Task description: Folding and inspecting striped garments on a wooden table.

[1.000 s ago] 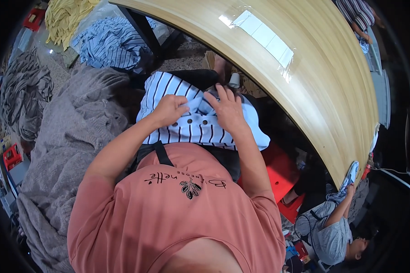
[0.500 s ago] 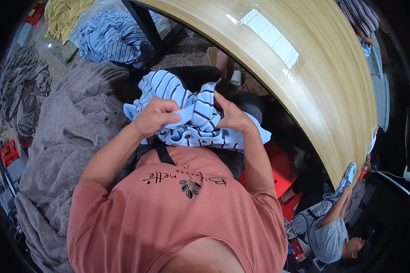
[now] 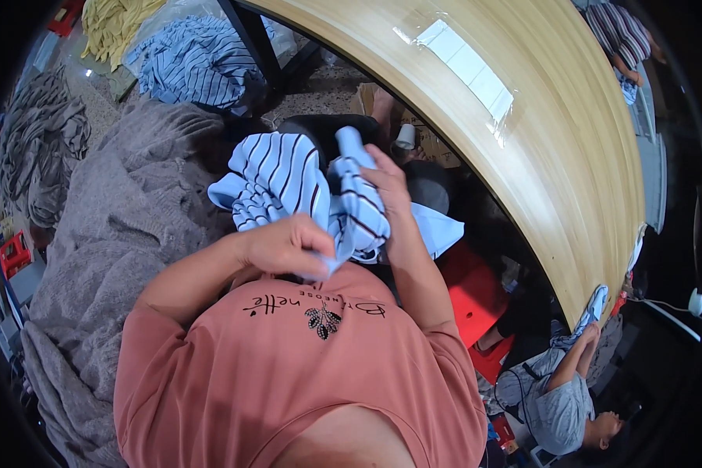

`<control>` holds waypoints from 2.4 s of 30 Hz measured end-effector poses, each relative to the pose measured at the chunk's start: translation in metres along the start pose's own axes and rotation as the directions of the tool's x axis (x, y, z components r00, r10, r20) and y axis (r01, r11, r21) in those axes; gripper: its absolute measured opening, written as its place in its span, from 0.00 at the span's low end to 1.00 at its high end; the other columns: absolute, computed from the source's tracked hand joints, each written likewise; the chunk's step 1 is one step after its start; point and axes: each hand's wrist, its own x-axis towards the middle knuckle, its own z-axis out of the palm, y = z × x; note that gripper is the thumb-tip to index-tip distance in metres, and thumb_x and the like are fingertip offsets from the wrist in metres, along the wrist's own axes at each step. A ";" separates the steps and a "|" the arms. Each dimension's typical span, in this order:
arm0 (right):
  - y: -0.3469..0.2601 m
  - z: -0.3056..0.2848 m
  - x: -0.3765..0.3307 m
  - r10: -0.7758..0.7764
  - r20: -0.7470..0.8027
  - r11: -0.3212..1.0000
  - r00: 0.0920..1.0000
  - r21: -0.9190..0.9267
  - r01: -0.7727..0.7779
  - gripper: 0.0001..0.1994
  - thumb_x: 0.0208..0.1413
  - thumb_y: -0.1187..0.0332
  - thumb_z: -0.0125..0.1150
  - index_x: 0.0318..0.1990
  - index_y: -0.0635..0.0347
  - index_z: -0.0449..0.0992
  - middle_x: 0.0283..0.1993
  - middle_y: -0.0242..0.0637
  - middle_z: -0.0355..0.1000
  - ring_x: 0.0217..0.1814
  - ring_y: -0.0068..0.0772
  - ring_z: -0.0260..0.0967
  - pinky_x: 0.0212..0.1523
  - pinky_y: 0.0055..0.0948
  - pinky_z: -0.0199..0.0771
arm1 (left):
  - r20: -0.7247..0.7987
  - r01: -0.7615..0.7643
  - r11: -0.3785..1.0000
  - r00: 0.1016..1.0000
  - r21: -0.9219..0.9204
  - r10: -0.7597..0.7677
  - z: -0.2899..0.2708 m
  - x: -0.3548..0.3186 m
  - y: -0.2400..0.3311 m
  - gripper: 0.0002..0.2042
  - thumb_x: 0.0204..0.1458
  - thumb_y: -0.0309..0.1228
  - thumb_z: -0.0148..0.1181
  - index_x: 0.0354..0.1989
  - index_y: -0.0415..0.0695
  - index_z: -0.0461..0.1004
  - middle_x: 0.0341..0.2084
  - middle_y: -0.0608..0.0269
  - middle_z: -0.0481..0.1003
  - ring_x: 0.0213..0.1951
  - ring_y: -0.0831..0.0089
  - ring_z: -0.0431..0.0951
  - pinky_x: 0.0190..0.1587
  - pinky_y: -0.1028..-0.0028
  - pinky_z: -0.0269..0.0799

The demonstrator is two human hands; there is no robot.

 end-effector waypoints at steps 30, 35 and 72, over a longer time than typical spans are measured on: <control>-0.068 0.088 -0.034 -0.283 0.779 -0.093 0.560 -0.603 0.792 0.09 0.37 0.60 0.58 0.22 0.55 0.72 0.23 0.38 0.68 0.23 0.37 0.64 0.28 0.37 0.61 | 0.135 -0.316 0.948 0.938 -0.044 0.319 0.027 0.023 0.033 0.09 0.49 0.29 0.56 0.24 0.36 0.68 0.17 0.71 0.65 0.22 0.85 0.60 0.24 0.79 0.57; -0.083 0.114 -0.043 -0.286 0.630 -0.271 0.722 -0.776 0.569 0.10 0.38 0.58 0.57 0.19 0.54 0.71 0.20 0.37 0.67 0.20 0.39 0.62 0.23 0.38 0.58 | -0.362 -0.402 0.866 0.887 -0.296 0.287 -0.006 -0.014 0.038 0.10 0.38 0.28 0.61 0.28 0.34 0.74 0.22 0.64 0.73 0.22 0.82 0.69 0.23 0.80 0.63; -0.011 -0.135 -0.158 -0.139 -0.390 -0.219 0.910 -0.884 -0.413 0.07 0.43 0.69 0.53 0.27 0.64 0.71 0.26 0.48 0.71 0.30 0.48 0.70 0.32 0.43 0.69 | -0.378 0.294 0.238 0.726 0.926 0.575 -0.035 0.036 -0.017 0.23 0.38 0.32 0.63 0.45 0.40 0.65 0.44 0.49 0.66 0.47 0.54 0.66 0.49 0.63 0.62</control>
